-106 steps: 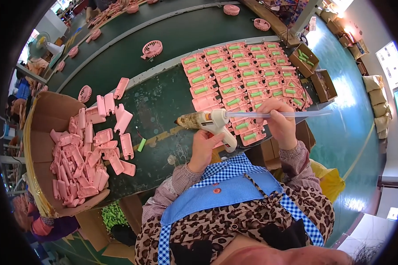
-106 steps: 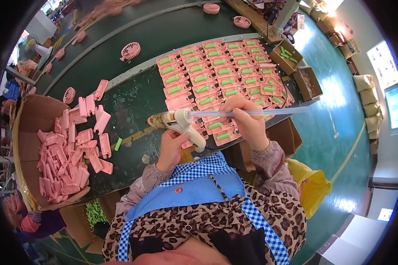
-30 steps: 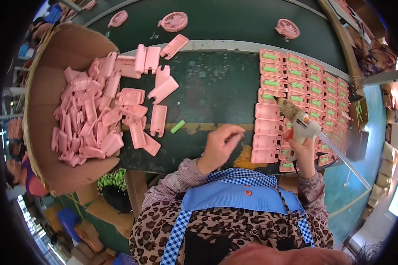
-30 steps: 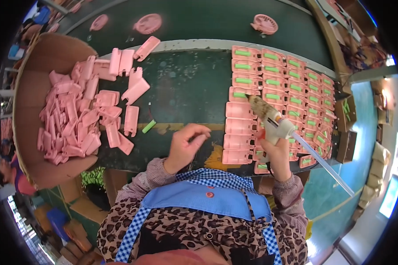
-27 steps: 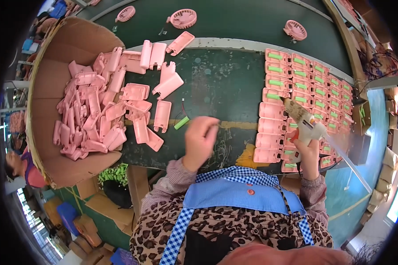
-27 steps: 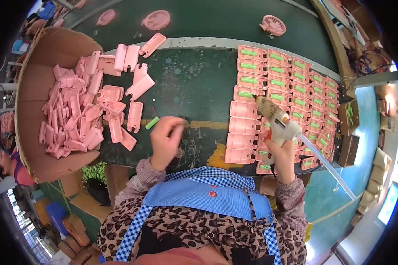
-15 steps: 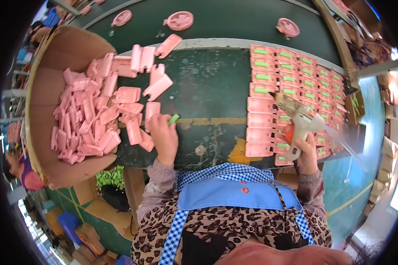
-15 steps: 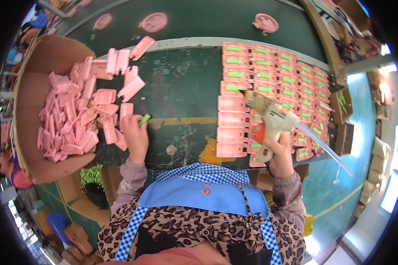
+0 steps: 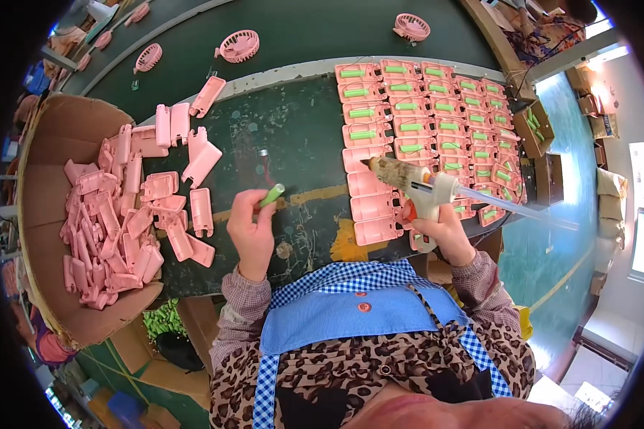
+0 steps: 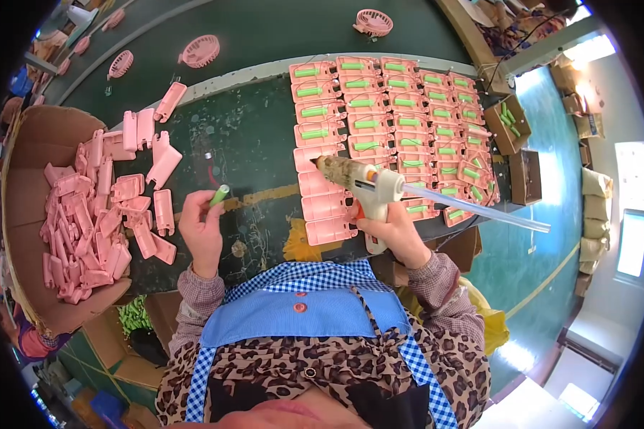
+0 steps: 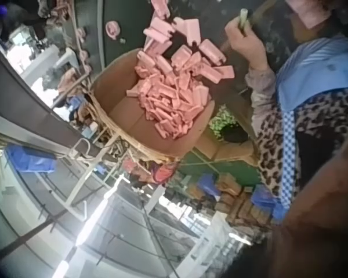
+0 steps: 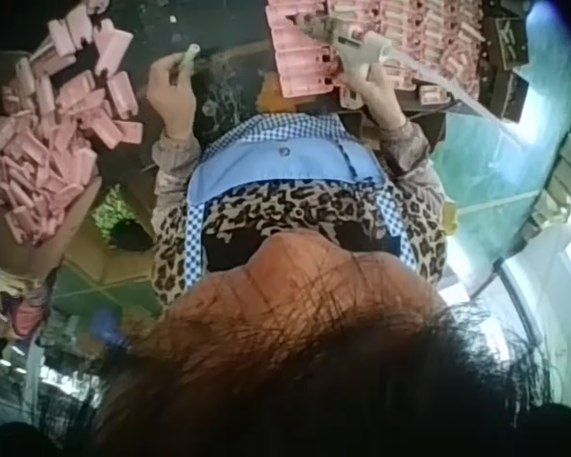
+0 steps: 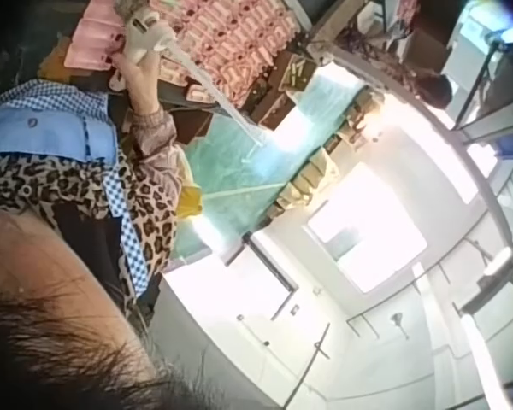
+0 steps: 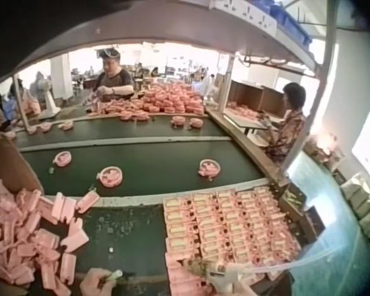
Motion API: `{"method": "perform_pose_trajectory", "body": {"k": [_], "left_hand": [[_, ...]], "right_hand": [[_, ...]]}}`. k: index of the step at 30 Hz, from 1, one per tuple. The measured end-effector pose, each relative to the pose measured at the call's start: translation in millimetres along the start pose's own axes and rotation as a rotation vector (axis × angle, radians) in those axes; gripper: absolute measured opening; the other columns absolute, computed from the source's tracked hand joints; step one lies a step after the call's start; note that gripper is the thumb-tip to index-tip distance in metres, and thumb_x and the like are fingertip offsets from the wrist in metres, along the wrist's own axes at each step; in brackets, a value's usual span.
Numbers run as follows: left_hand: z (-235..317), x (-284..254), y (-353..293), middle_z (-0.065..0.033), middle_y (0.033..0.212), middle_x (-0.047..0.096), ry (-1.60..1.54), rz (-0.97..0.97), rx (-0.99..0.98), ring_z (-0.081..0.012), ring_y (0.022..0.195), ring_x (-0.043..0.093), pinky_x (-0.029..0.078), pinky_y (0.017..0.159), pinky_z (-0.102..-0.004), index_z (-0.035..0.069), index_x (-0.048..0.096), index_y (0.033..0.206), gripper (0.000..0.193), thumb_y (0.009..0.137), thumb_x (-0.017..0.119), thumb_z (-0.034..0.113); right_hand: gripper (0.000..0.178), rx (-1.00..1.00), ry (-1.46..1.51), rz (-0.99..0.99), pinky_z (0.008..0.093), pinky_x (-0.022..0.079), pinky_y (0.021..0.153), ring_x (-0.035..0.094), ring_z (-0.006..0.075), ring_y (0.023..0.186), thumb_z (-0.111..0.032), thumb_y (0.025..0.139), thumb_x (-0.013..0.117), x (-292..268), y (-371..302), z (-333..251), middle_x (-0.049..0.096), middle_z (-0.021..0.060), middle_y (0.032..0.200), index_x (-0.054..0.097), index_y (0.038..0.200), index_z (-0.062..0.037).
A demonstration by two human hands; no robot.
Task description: The person assembles electronic components into plastic housings using a hot glue gun, securing the components inside the housings with hot glue.
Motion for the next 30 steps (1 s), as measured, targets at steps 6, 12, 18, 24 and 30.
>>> {"method": "perform_pose_trajectory", "body": {"k": [6,12,18,24,30], "left_hand": [[14.7,36.7,11.4,-0.0105,0.09,0.059,-0.052,-0.12,0.084,-0.0207,0.073,0.059,0.048,0.063,-0.0281,0.002,0.059,0.096,0.023,0.076,0.064,-0.009],[23.1,69.0,29.6,-0.0109,0.09,0.058,0.006,-0.178,0.238,-0.0254,0.072,0.059,0.048,0.061,-0.0316,0.002,0.058,0.093,0.021,0.075,0.065,-0.005],[10.5,104.0,40.4,-0.0114,0.087,0.055,0.034,-0.207,0.352,-0.0298,0.077,0.058,0.048,0.065,-0.037,0.002,0.057,0.09,0.019,0.074,0.067,-0.001],[6.1,133.5,43.7,-0.0108,0.087,0.054,0.155,-0.235,0.557,-0.0302,0.082,0.057,0.049,0.069,-0.0377,0.003,0.057,0.092,0.02,0.073,0.065,0.001],[0.7,145.2,44.3,-0.0099,0.084,0.052,0.197,-0.248,0.599,-0.0274,0.081,0.057,0.049,0.068,-0.0368,0.002,0.057,0.084,0.013,0.073,0.062,0.003]], "right_hand": [[0.036,-0.068,-0.185,0.055,0.0243,0.047,0.061,0.056,0.0097,0.077,-0.003,0.078,0.064,16.2,4.2,-8.2,0.058,0.0029,0.092,0.052,0.112,-0.0006],[0.035,-0.088,-0.234,0.089,0.025,0.047,0.065,0.056,0.0099,0.077,-0.001,0.078,0.061,21.2,10.8,-11.8,0.058,0.0025,0.089,0.052,0.111,0.0004],[0.032,-0.068,-0.241,0.085,0.0265,0.049,0.07,0.059,0.0123,0.079,0.0,0.079,0.059,2.2,9.6,7.0,0.061,0.0049,0.09,0.051,0.11,0.0025],[0.031,-0.079,-0.148,0.112,0.0277,0.05,0.071,0.059,0.0129,0.079,0.002,0.079,0.057,5.9,3.7,1.4,0.061,0.0054,0.089,0.051,0.109,0.0039],[0.033,-0.049,-0.168,0.122,0.0253,0.048,0.057,0.059,0.0096,0.07,-0.002,0.078,0.062,3.2,-6.9,4.8,0.06,0.0046,0.087,0.052,0.108,0.0027]]}}
Point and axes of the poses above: each hand's wrist, its own y-axis towards the middle knuckle, its own x-axis out of the palm, z = x × y, the point moved 1 cm from there along y, towards the middle knuckle
